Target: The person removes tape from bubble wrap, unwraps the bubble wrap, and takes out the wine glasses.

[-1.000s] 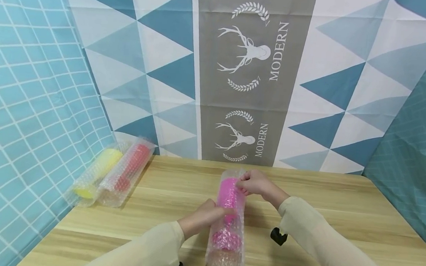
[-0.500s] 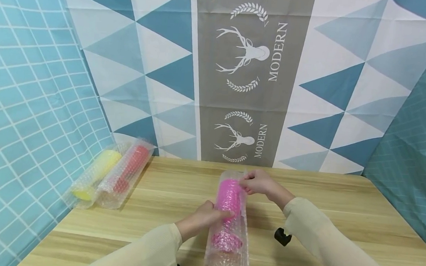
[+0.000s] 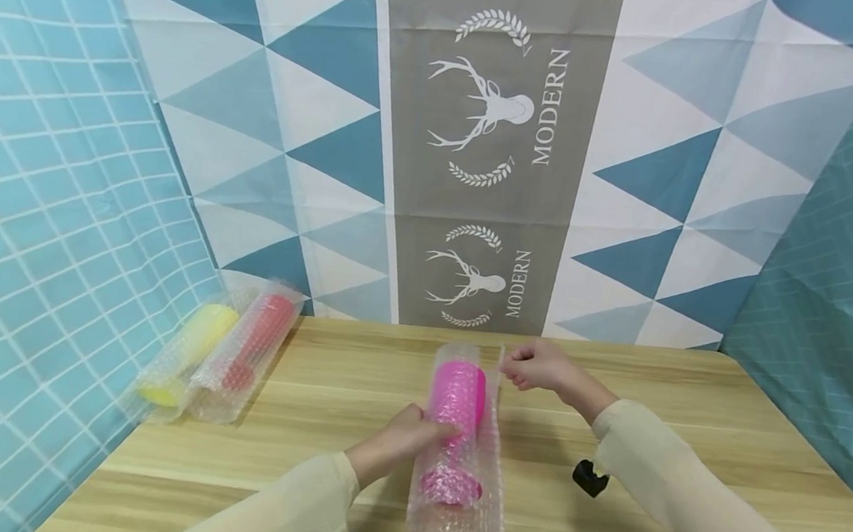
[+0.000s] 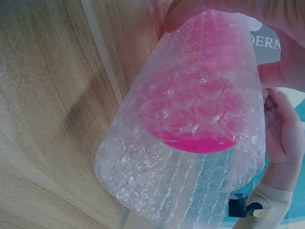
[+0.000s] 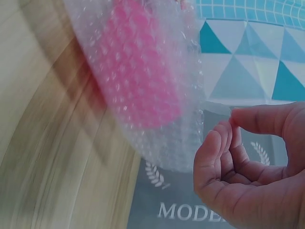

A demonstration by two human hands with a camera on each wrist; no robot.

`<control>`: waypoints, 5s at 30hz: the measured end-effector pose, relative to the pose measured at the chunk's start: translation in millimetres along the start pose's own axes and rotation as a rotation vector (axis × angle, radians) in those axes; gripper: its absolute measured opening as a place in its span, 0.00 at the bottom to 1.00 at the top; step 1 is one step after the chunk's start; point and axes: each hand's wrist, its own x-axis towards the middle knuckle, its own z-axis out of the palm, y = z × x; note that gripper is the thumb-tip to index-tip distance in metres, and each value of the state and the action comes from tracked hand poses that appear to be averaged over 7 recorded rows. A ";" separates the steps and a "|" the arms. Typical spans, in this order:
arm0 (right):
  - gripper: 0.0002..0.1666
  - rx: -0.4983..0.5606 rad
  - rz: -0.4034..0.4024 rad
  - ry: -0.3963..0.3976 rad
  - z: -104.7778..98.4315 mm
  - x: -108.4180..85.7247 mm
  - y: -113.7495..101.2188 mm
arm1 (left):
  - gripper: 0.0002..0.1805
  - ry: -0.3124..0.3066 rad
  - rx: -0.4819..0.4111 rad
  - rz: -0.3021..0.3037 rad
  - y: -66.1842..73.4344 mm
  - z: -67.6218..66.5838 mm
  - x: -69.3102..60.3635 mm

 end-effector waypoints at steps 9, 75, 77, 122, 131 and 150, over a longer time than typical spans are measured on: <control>0.12 -0.012 -0.002 0.001 -14.5 -5.5 15.7 | 0.27 0.060 0.029 -0.007 -3.2 -0.4 3.4; 0.23 -0.687 -0.465 0.028 24.7 -52.9 76.5 | 0.25 0.030 -0.007 0.029 2.4 22.0 22.9; 0.23 -0.676 -0.460 0.019 25.1 -52.4 78.4 | 0.28 0.043 0.012 0.022 -0.1 19.9 23.1; 0.22 -0.668 -0.519 0.045 30.5 -51.4 92.7 | 0.22 0.001 1.481 1.039 3.6 0.7 25.1; 0.22 -0.689 -0.536 0.049 29.7 -51.8 91.0 | 0.22 -0.007 1.455 0.960 -0.4 -8.3 20.6; 0.23 -0.691 -0.510 0.029 28.5 -54.3 91.6 | 0.25 0.015 1.359 0.940 -15.0 -29.4 14.8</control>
